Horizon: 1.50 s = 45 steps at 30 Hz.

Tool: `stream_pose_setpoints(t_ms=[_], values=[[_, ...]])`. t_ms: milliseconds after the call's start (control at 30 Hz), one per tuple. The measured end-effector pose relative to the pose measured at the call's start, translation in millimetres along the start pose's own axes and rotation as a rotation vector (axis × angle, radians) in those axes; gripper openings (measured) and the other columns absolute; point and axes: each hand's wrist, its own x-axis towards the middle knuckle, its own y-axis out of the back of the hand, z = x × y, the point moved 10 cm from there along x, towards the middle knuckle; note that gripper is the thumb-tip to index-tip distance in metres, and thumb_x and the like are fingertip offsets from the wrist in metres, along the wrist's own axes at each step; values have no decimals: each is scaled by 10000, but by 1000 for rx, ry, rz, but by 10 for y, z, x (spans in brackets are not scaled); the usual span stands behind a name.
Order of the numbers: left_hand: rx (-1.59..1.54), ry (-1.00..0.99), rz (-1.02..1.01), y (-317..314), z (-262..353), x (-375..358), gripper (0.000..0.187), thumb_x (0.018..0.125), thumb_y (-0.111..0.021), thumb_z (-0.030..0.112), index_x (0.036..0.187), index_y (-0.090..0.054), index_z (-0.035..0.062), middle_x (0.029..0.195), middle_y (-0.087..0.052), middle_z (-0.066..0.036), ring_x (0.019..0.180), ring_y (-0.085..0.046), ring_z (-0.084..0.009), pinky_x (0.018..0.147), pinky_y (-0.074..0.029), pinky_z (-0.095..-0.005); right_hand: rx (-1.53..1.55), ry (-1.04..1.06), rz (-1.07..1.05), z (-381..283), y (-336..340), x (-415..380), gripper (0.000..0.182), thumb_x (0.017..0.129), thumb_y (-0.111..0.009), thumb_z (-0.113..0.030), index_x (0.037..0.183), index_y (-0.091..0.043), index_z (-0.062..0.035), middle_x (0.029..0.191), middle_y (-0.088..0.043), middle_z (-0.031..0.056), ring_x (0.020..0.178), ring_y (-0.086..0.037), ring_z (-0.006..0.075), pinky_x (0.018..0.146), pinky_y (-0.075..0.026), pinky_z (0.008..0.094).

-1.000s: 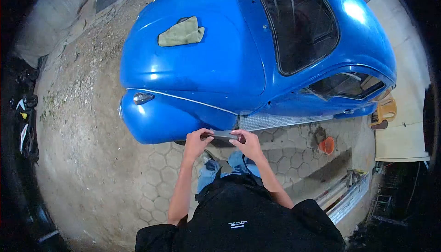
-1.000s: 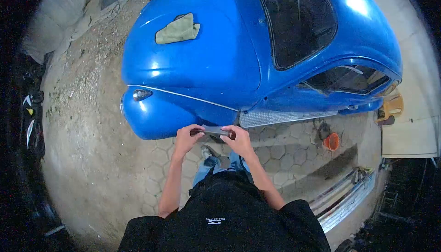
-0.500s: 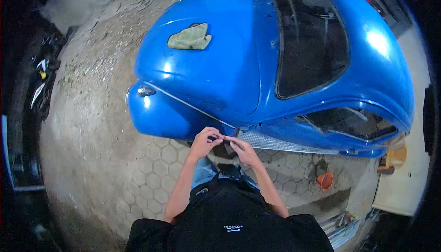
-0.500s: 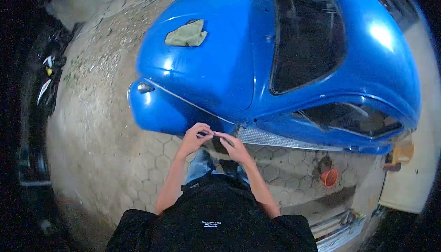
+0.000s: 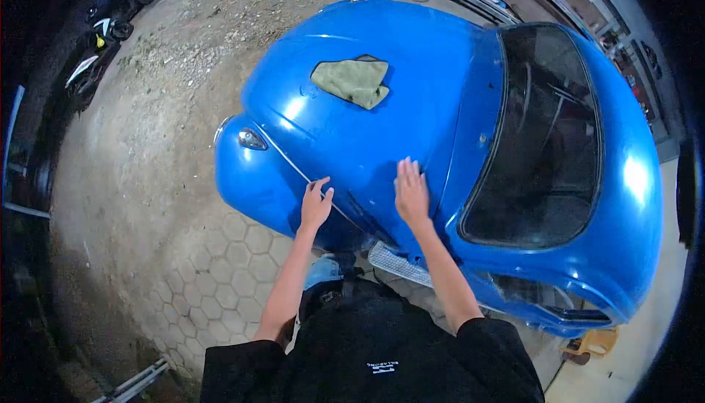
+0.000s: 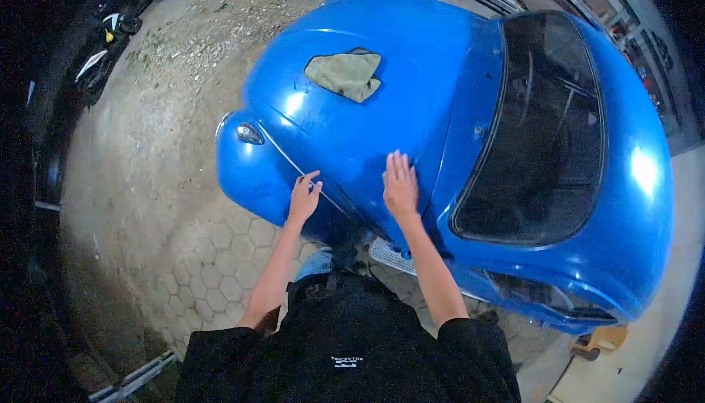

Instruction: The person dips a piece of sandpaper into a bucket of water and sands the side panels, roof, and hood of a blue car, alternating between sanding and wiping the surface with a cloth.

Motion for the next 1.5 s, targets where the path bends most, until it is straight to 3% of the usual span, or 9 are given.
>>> stream_pose_setpoints(t_ms=[167, 300, 400, 567, 667, 1000, 1100, 1233, 1500], values=[[121, -53, 153, -299, 131, 664, 596, 1029, -598, 307, 1588, -429, 185, 1658, -328, -242, 1499, -323, -504, 1201, -343, -575, 4, 40, -87, -195, -243, 142, 656, 1047, -557, -344, 1575, -386, 7, 1651, -376, 197, 1513, -378, 373, 1203, -344, 561], [358, 34, 189, -455, 168, 1048, 583, 1061, -496, 416, 1615, -399, 263, 1711, -251, -190, 1560, -203, -503, 1169, -220, -765, -38, 48, 7, 41, -390, 1320, 652, 1060, -523, -364, 1582, -378, -1, 1649, -382, 192, 1513, -382, 360, 1196, -355, 563], [467, 74, 254, -455, 194, 1194, 584, 1063, -499, 400, 1625, -380, 293, 1729, -211, -164, 1568, -153, -510, 1158, -202, -785, -114, 54, -5, 288, -660, 2019, 646, 1066, -507, -370, 1583, -381, -4, 1652, -382, 187, 1517, -379, 350, 1202, -345, 563], [355, 60, 383, -338, 270, 1210, 515, 1060, -460, 408, 1565, -502, 318, 1705, -317, -114, 1591, -203, -391, 1210, -47, -738, -66, 197, -209, -56, -495, 1408, 660, 1054, -521, -380, 1588, -386, -17, 1664, -374, 162, 1539, -349, 324, 1224, -307, 559], [341, 66, 356, -339, 229, 1221, 514, 1060, -458, 402, 1565, -503, 318, 1702, -323, -111, 1587, -217, -391, 1216, -61, -728, 29, 266, -416, -436, -472, 636, 672, 1034, -551, -376, 1597, -390, -47, 1672, -376, 120, 1552, -336, 277, 1229, -303, 544], [359, 20, 400, -362, 151, 1173, 546, 1024, -517, 235, 1567, -490, 291, 1693, -342, -97, 1588, -232, -367, 1225, -61, -716, 127, 292, -41, -930, -923, 2197, 561, 1040, -553, -338, 1538, -483, -88, 1598, -487, 75, 1476, -440, 225, 1186, -352, 528], [313, 32, 417, -349, 175, 1176, 542, 1022, -527, 216, 1559, -497, 286, 1686, -357, -83, 1585, -239, -363, 1229, -73, -712, 44, 322, -82, -666, -627, 1585, 582, 1041, -557, -344, 1571, -456, -125, 1645, -432, 47, 1504, -408, 203, 1216, -310, 553], [305, 47, 428, -318, 205, 1159, 520, 1024, -516, 216, 1540, -517, 281, 1664, -387, -88, 1575, -262, -359, 1238, -102, -699, -99, 51, -225, 118, -289, 870, 621, 1026, -570, -350, 1594, -434, -142, 1662, -406, 60, 1533, -367, 240, 1210, -264, 647], [350, 38, 421, -333, 209, 1172, 522, 1035, -500, 237, 1555, -482, 280, 1676, -359, -78, 1583, -234, -355, 1233, -91, -710, -176, -215, 73, 1023, -376, 1917, 545, 1095, -455, -308, 1564, -430, -32, 1642, -416, 146, 1513, -393, 334, 1207, -313, 605]])
